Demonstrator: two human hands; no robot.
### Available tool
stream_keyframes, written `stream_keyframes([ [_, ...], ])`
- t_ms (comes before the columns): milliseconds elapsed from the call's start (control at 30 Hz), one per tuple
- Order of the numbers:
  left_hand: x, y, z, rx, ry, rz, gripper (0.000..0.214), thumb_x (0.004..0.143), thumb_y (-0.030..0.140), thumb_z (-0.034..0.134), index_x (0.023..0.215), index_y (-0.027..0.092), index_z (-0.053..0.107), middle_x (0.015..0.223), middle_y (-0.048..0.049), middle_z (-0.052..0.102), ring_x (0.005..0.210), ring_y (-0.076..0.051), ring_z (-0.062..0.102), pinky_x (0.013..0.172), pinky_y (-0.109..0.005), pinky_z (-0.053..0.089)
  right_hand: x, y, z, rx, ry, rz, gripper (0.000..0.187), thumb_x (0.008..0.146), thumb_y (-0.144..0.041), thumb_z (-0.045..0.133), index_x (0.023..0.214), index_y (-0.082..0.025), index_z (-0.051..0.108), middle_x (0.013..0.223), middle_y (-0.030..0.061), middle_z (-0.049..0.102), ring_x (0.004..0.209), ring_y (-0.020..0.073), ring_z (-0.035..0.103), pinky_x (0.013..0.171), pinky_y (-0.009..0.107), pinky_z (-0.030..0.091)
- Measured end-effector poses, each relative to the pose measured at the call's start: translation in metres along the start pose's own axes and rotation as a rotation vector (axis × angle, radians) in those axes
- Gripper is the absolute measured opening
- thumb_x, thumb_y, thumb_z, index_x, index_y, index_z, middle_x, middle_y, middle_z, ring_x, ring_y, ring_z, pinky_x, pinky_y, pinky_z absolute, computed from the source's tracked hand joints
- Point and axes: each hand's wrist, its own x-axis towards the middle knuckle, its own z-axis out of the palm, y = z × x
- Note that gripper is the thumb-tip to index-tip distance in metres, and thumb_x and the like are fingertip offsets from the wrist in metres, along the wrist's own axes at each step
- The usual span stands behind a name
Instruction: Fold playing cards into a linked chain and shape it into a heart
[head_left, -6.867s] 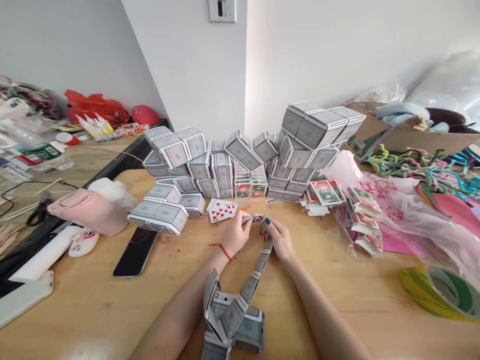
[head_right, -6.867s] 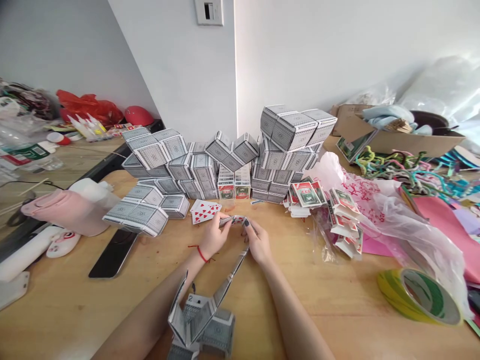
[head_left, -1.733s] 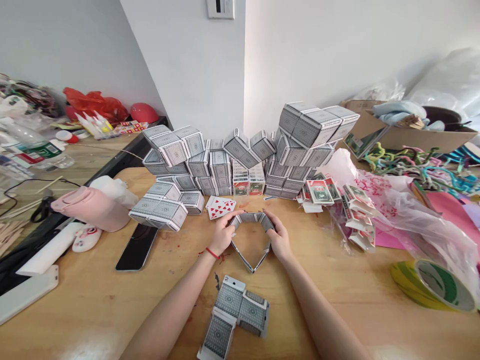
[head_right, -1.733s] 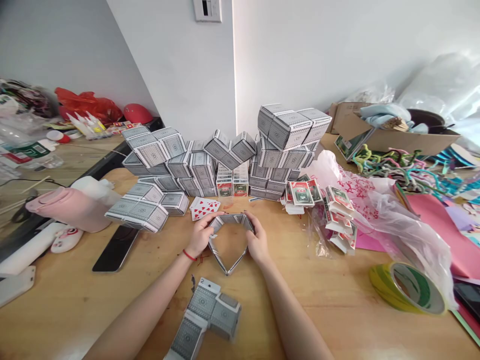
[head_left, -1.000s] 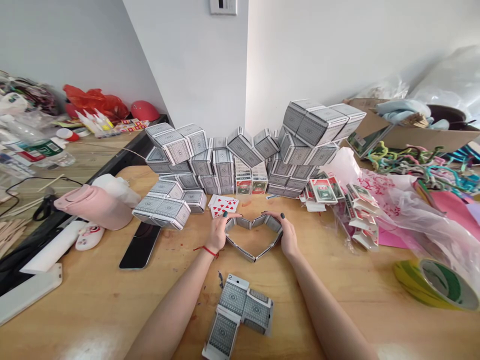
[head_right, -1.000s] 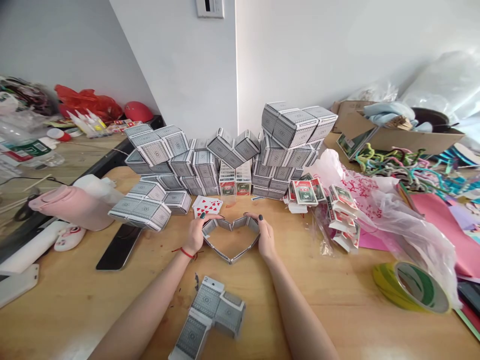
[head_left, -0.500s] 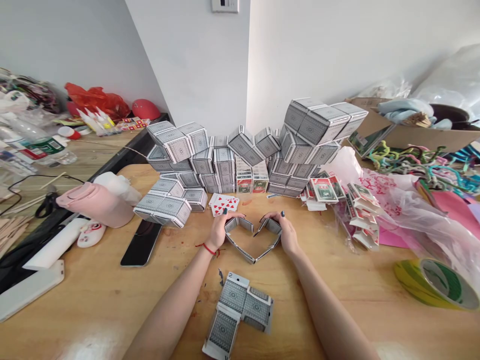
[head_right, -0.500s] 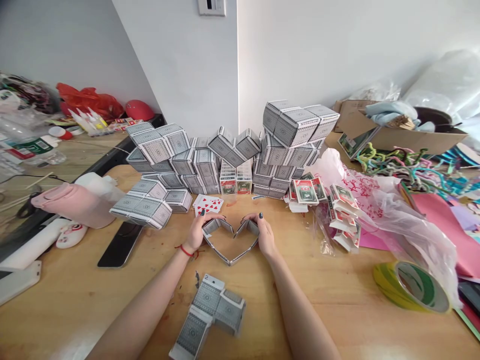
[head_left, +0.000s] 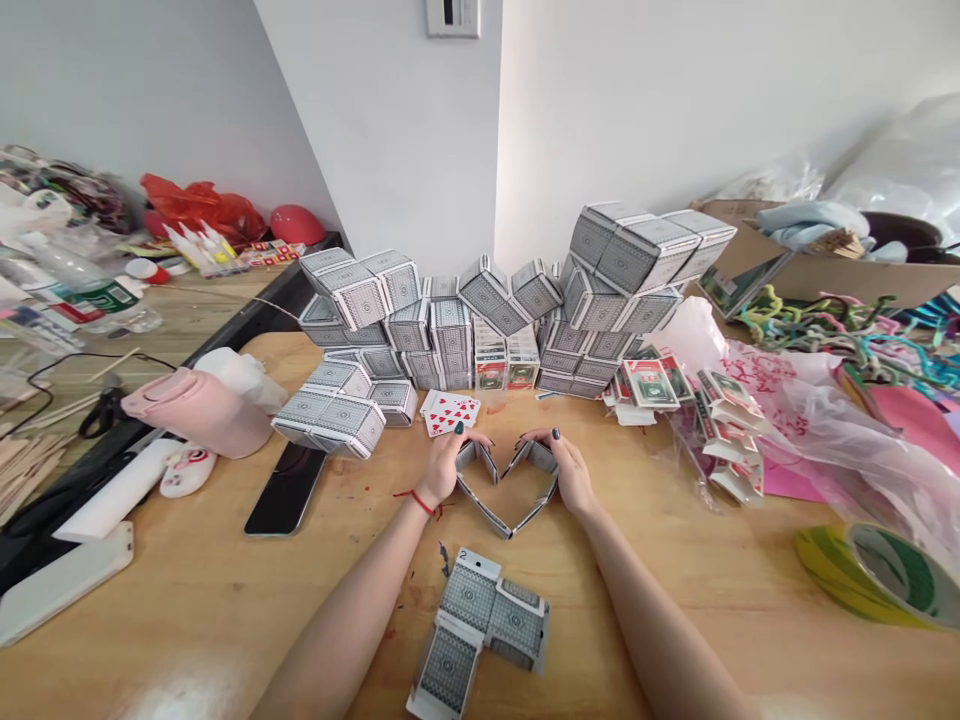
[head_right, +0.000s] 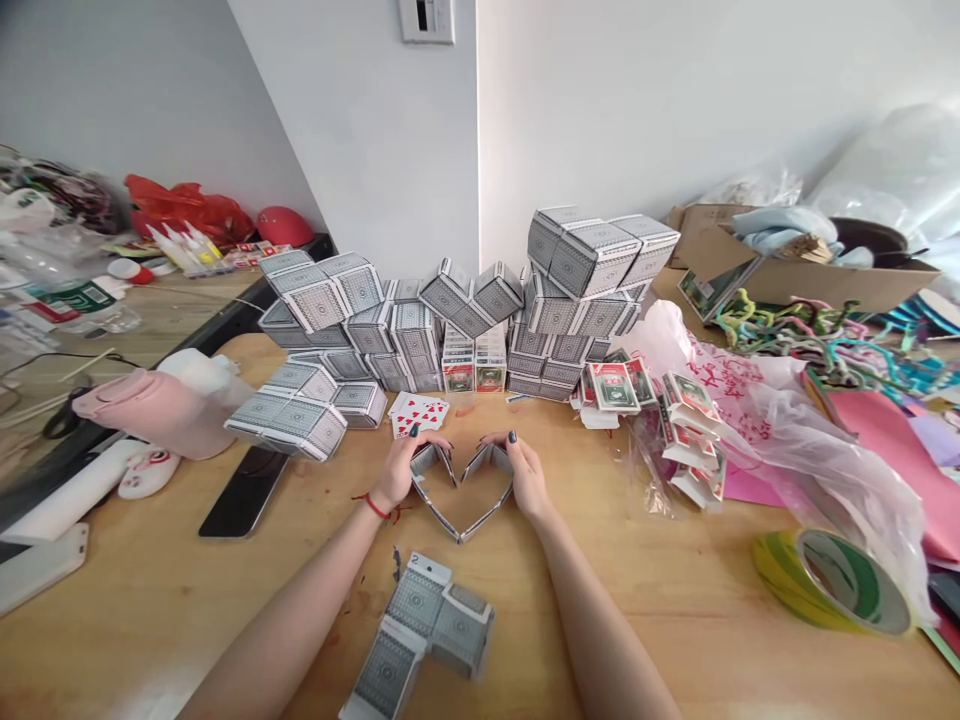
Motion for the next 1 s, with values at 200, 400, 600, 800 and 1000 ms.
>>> stream_keyframes([
  [200, 0.000, 0.002, -0.002, 0.001, -0.018, -0.015, 0.049, 0.085, 0.037, 0.023, 0.084, 0.013, 0.066, 0.091, -0.0076, 0.066, 0.091, -0.021, 0.057, 0.086, -0.033, 0.040, 0.006, -0.001, -0.009, 0.223, -0.108, 0.155, 0.052, 0.081, -0.055, 0.030, 0.105, -0.018, 0.057, 0.093, 0.0082, 0.066, 0.092, 0.0227, 0.058, 0.085, 0.039, 0.041],
  [400, 0.002, 0.003, -0.003, -0.006, -0.076, -0.024, 0.051, 0.085, 0.036, 0.022, 0.082, 0.013, 0.067, 0.090, -0.0071, 0.066, 0.088, -0.021, 0.057, 0.085, -0.033, 0.040, 0.039, 0.008, -0.013, 0.348, -0.193, 0.343, 0.035, 0.074, -0.042, 0.055, 0.097, -0.017, 0.061, 0.095, 0.0098, 0.065, 0.085, 0.0204, 0.062, 0.078, 0.037, 0.047],
  [600, 0.002, 0.003, -0.005, 0.013, -0.096, -0.016, 0.049, 0.085, 0.034, 0.022, 0.085, 0.014, 0.067, 0.089, -0.0059, 0.066, 0.088, -0.020, 0.057, 0.085, -0.032, 0.039, 0.086, 0.011, 0.028, -0.135, -0.414, 0.189, 0.032, 0.072, -0.037, 0.056, 0.096, -0.016, 0.063, 0.054, -0.0025, 0.059, 0.042, 0.0093, 0.050, 0.047, 0.023, 0.043],
  [800, 0.003, 0.003, -0.004, 0.036, -0.072, -0.038, 0.049, 0.085, 0.035, 0.023, 0.082, 0.014, 0.068, 0.089, -0.0063, 0.067, 0.092, -0.021, 0.056, 0.085, -0.033, 0.039, 0.113, 0.011, 0.057, -0.786, -0.504, -0.112, 0.046, 0.064, -0.027, 0.065, 0.109, -0.018, 0.059, 0.060, -0.0004, 0.062, 0.053, 0.0132, 0.054, 0.052, 0.022, 0.039],
  [1000, 0.005, 0.008, -0.002, 0.008, -0.087, -0.037, 0.050, 0.084, 0.036, 0.024, 0.077, 0.015, 0.068, 0.085, -0.0066, 0.067, 0.093, -0.022, 0.056, 0.086, -0.034, 0.039, 0.114, 0.008, 0.064, -0.888, -0.501, -0.149, 0.044, 0.060, -0.024, 0.066, 0.103, -0.015, 0.060, 0.073, 0.0060, 0.063, 0.064, 0.0193, 0.056, 0.058, 0.026, 0.039],
])
